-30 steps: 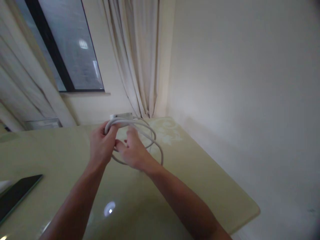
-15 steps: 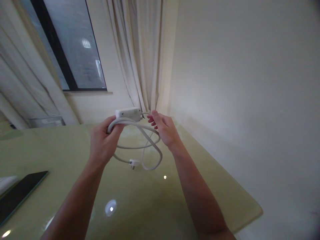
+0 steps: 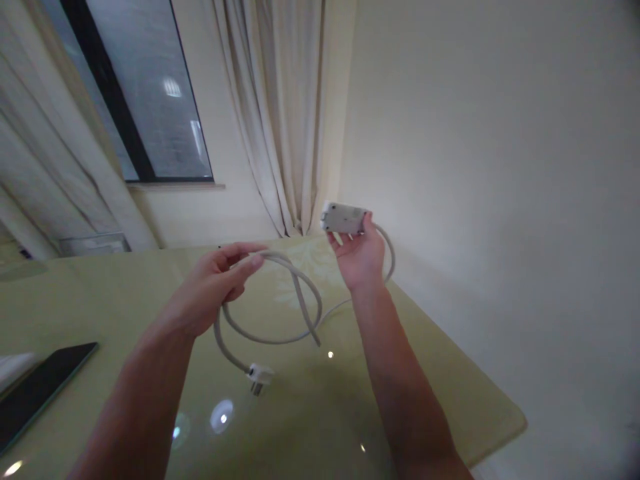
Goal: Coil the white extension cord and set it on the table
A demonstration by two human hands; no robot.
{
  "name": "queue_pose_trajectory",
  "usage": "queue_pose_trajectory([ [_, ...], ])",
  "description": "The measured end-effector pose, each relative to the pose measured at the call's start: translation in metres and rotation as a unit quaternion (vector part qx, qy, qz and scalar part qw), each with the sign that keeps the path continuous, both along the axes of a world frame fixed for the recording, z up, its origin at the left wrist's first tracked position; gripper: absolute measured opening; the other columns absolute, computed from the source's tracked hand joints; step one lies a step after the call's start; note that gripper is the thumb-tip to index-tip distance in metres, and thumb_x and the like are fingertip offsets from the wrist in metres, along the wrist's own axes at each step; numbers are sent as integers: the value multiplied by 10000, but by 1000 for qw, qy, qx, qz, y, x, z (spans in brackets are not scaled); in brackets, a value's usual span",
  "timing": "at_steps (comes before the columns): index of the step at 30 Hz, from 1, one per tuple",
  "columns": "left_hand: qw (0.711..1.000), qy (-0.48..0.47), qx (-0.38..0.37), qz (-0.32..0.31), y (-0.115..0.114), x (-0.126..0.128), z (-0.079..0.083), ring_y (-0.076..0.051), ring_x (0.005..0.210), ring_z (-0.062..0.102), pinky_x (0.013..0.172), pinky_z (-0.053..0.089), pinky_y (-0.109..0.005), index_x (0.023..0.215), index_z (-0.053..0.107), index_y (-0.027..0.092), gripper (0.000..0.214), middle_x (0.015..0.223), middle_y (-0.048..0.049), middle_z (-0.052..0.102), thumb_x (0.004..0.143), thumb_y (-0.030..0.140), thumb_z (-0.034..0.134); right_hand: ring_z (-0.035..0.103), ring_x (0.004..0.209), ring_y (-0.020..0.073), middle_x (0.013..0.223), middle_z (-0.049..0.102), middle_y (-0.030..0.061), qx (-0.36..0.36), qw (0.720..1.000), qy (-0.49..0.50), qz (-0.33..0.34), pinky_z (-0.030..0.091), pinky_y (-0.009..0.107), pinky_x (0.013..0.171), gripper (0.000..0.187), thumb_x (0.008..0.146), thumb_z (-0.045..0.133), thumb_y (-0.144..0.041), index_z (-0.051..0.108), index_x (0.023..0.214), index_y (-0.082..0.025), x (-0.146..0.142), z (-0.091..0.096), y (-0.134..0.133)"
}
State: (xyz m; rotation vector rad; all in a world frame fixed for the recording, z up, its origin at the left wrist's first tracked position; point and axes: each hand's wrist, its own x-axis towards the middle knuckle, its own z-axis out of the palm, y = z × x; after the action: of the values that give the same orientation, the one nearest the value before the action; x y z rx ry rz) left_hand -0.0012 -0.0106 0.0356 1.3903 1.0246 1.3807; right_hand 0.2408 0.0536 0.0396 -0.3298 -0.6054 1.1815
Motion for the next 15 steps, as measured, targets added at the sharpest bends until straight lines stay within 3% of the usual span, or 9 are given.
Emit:
queue_pose_trajectory([
  [2,996,-84,-9,37,8,-3,-1,-32,451,245,379,153,-161,856,742,135,364,591,90,343,716,413,930,720,903,179,951,745,-2,18,999,26,-7,625,358,825,168,876,700,-408,636,930,-262,26,8,-3],
  [4,979,-179,-5,101,18,-4,-3,-21,447,248,371,163,-149,745,664,142,300,608,88,357,739,320,905,705,826,164,870,724,1,47,999,-14,6,602,319,772,124,855,681,-364,642,856,-246,46,19,-14],
  [7,937,-286,4,202,30,-7,-7,-14,436,261,361,172,-147,682,568,158,272,637,72,423,819,198,800,593,612,124,717,623,-13,72,986,-139,58,503,259,597,263,864,692,-441,614,734,-226,56,35,-37],
  [10,899,-337,18,279,37,-15,-11,-24,438,290,372,198,-152,677,530,174,272,627,73,416,874,150,716,420,459,105,602,494,-40,86,953,-279,84,344,261,461,447,925,625,-602,590,680,-230,48,43,-60],
  [12,885,-343,23,314,39,-22,-14,-26,440,303,387,217,-154,681,515,182,271,615,80,401,864,120,706,414,459,114,598,500,-32,105,906,-407,48,305,271,455,471,982,559,-611,659,737,-221,40,43,-72],
  [15,880,-337,28,334,41,-30,-19,-23,443,323,398,234,-150,691,490,187,281,610,84,418,814,57,707,496,567,129,677,587,-8,165,769,-616,-44,341,273,534,329,1029,564,-430,749,897,-193,27,41,-86],
])
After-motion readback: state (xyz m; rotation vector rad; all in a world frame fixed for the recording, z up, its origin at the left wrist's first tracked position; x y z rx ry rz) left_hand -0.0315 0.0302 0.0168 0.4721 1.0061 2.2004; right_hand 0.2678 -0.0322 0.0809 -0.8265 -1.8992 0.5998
